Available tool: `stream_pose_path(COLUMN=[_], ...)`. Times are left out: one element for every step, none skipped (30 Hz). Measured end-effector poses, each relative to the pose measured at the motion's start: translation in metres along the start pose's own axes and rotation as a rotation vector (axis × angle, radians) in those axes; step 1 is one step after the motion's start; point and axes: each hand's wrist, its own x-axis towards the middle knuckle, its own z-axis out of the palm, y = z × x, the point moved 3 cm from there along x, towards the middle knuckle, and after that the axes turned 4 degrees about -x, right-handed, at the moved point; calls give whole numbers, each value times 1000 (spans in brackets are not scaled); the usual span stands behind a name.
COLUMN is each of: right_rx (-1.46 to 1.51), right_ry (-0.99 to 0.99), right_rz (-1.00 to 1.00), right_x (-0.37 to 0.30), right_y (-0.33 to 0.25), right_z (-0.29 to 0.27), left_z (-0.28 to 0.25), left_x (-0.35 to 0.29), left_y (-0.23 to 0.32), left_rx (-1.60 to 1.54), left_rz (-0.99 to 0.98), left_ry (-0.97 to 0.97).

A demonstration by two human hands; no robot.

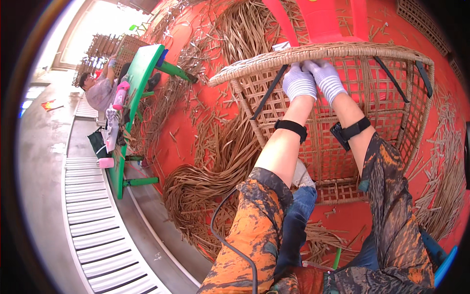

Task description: Weaving bamboo strips into a furniture frame.

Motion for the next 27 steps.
stream_pose_path(right_rx=[57,113,19,219,288,257,87,-240,-179,-317,-418,-518,-500,-477,-490,-496,-499,-501,-384,-267,-267,-118,31,33,90,147,293], right_ry=[-6,-9,10,12,-29,-78,-74,-37,-72,-207,-279,-285,-265,-248,-241,-269,-299,-298,-284,-269,-266,-217,-166,-168,-85,-2,-46], right_rz=[-17,-32,-77,-66,-49,48,59,-120,-54,-61,-150,-189,-192,-199,-187,-181,-175,-173,-122,-72,-72,-79,-85,-82,-70,-58,58], right_x=[0,0,17,32,26,-1,16,46,38,28,24,24,25,25,25,25,24,23,21,19,17,14,13,14,16,18,-6], right_y=[-6,-10,0,17,16,-11,-6,17,7,-8,-18,-19,-15,-11,-9,-9,-7,-7,-6,-5,-2,1,4,9,12,16,1], right_z=[1,1,-5,-1,7,18,21,7,19,25,21,22,17,12,8,5,2,3,2,3,6,8,10,18,19,18,26], left_z=[1,0,3,9,3,-16,-20,-10,-27,-39,-40,-37,-26,-19,-17,-16,-15,-17,-18,-18,-21,-23,-23,-27,-28,-31,-46], left_x=[-2,-2,-8,-13,-16,-15,-11,-9,-4,0,6,12,18,19,16,14,12,12,12,14,16,19,23,17,23,28,28], left_y=[-3,-9,-2,3,-3,-19,-17,-10,-28,-46,-48,-50,-47,-46,-40,-35,-30,-28,-28,-32,-36,-39,-46,-45,-51,-56,-69], left_rx=[1,-5,18,33,139,258,357,452,198,-54,-45,-32,-73,-112,13,142,132,189,247,245,-70,-384,-569,-896,-1018,-1139,-1090], left_rz=[21,13,116,220,282,340,355,299,296,281,358,436,392,371,391,410,409,357,305,305,225,140,-97,-273,-293,-313,-354], left_ry=[-6,-9,0,5,-49,-95,-98,-62,45,157,118,81,-21,-26,-4,20,10,-15,-41,-43,-134,-223,-385,-441,-515,-589,-543])
